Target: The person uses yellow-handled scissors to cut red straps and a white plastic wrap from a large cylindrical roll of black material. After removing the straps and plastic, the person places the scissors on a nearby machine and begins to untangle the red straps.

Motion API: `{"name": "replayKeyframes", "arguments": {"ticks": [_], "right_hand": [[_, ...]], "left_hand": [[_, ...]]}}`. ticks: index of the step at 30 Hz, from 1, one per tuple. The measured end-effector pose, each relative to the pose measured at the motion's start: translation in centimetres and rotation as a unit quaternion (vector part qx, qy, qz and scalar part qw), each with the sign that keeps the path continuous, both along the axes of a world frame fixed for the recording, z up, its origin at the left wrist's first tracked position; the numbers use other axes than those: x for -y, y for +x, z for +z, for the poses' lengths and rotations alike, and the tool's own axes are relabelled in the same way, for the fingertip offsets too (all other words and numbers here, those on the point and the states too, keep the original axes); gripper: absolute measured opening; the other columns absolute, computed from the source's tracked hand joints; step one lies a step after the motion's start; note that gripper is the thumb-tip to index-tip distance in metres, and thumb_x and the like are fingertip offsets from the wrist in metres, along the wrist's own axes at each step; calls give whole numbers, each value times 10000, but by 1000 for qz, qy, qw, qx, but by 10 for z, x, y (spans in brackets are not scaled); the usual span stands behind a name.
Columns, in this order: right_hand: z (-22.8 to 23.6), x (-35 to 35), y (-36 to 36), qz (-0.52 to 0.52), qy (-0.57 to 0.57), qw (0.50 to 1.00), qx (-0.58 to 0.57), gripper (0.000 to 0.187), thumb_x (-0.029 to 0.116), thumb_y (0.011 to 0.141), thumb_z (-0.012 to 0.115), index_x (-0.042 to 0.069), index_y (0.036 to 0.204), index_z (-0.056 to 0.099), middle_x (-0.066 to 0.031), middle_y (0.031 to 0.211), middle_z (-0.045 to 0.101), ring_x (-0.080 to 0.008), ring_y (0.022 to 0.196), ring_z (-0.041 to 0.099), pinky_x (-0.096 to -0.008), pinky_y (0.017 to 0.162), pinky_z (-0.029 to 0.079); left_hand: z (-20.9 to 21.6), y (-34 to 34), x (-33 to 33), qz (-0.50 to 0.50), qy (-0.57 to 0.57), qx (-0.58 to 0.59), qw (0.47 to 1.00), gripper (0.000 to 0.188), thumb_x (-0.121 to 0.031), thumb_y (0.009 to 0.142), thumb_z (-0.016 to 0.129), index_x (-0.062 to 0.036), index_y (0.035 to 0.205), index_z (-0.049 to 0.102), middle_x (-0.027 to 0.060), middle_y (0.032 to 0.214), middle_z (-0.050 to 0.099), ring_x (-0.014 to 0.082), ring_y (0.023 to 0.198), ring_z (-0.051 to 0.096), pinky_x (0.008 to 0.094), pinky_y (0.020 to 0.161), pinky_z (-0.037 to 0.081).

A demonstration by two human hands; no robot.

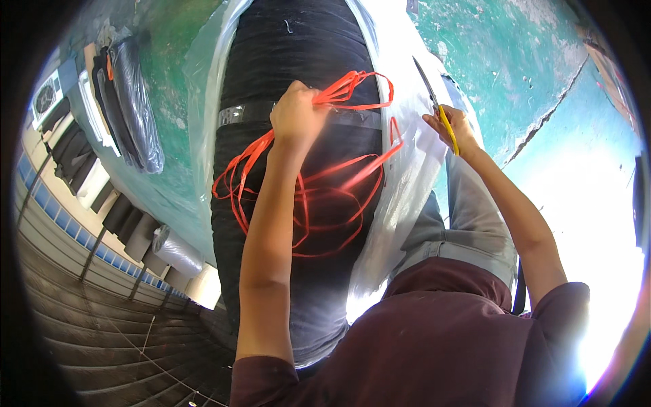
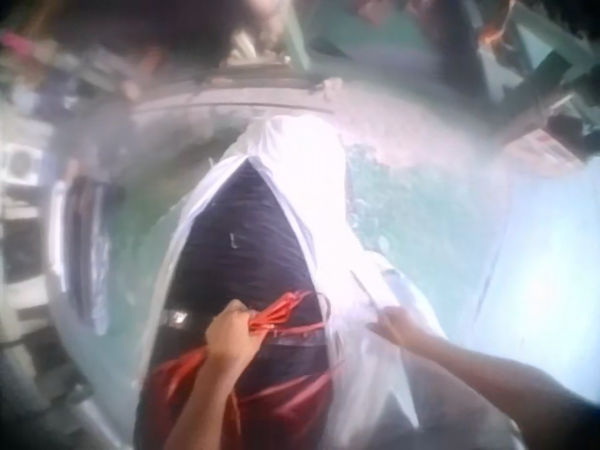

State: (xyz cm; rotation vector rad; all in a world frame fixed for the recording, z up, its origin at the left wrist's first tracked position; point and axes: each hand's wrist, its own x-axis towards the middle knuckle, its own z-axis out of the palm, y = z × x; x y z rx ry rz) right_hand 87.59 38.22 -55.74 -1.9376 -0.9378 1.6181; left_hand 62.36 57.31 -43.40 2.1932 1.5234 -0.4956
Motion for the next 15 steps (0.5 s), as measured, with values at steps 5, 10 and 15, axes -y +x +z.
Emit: {"name": "replayKeyframes", "arguments": {"ticks": [5,10,15], "right_hand": [[22,-16,-5,-64,-83,993,-50,382,330,826,734,70,670,501,-3,538,438,-78,488,376,-266,432,344],[20,-25,-12,-87,-90,988,-95,366,328,829,730,90,671,502,7,537,454,-58,462,408,-238,407,323],[18,-28,-5,-79,-81,991,-68,352,314,824,738,91,671,512,-10,543,458,-70,472,408,-246,421,336]], "left_hand": [[1,11,-4,-41,-33,-31,998,261,-247,723,748,-108,941,710,51,918,618,281,860,625,399,730,500],[2,21,-11,-65,-82,-52,993,257,-240,722,747,-134,954,714,61,918,623,288,882,623,404,746,500],[-2,21,-9,-74,-72,-48,993,240,-236,727,744,-122,935,711,61,915,623,291,891,620,408,750,499]]}}
